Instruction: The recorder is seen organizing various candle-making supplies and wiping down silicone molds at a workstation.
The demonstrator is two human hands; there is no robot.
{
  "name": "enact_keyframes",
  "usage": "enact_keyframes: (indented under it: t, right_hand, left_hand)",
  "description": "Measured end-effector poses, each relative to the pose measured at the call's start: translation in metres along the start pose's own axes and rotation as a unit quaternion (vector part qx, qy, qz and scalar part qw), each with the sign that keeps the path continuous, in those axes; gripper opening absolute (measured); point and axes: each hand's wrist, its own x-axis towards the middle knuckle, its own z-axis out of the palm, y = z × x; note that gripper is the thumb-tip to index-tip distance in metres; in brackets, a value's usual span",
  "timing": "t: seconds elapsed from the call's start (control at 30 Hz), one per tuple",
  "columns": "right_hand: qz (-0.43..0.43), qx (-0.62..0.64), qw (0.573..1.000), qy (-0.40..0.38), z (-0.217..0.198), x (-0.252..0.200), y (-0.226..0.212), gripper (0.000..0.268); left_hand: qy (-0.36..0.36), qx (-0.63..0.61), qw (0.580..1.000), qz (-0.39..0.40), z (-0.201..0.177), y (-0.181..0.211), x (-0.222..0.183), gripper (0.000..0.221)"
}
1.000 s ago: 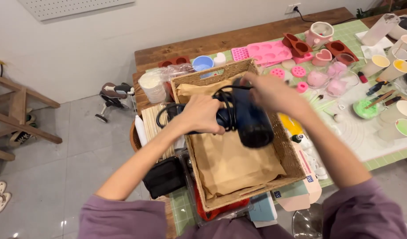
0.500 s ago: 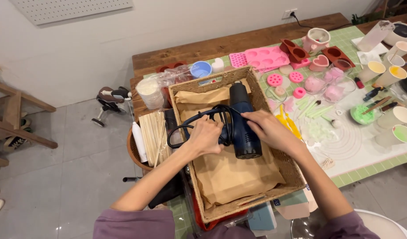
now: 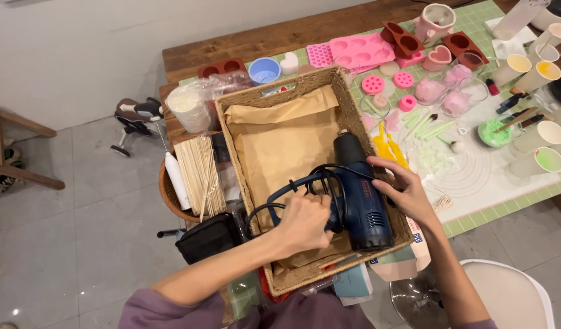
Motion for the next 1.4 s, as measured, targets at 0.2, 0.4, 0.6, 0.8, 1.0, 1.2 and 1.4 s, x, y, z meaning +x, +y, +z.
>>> enact_keyframes:
  t: [0.2, 0.4, 0.6, 0.8, 1.0, 1.2, 1.4]
  right_hand:
    - [-0.039, -0.028, 0.999, 0.007, 0.015, -0.002, -0.002, 0.049]
    - [0.006, 0.085, 0.995, 0.045, 0.0, 0.003, 0.043, 0.077]
    - [0.152, 0.08, 0.985, 0.025, -0.01, 0.013, 0.027, 0.069]
    - [0.214, 0.311, 0.926, 0.014, -0.031, 0.004, 0.061, 0.065]
    - [0.28, 0.274, 0.919, 0.047, -0.052, 0.014, 0.131, 0.066]
    - [0.447, 0.172, 0.877, 0.033, -0.072, 0.035, 0.135, 0.072]
    - [0.37, 0.128, 0.911, -0.129, -0.101, 0.027, 0.194, 0.095]
  left_hand:
    - [0.038, -0.03, 0.999, -0.021, 0.024, 0.006, 0.0, 0.072]
    - [0.015, -0.035, 0.999, -0.027, 0.034, 0.01, 0.003, 0.075]
    - [-0.013, 0.035, 0.999, -0.005, 0.073, 0.006, 0.009, 0.069]
    - [0.169, -0.163, 0.972, 0.025, -0.026, -0.024, -0.04, 0.042]
    - [0.419, -0.398, 0.771, -0.267, -0.006, -0.062, -0.099, 0.089]
    - [0.16, -0.594, 0.734, -0.287, 0.035, -0.025, -0.104, 0.124]
    - [0.243, -0.609, 0.689, -0.308, 0.013, -0.015, -0.101, 0.114]
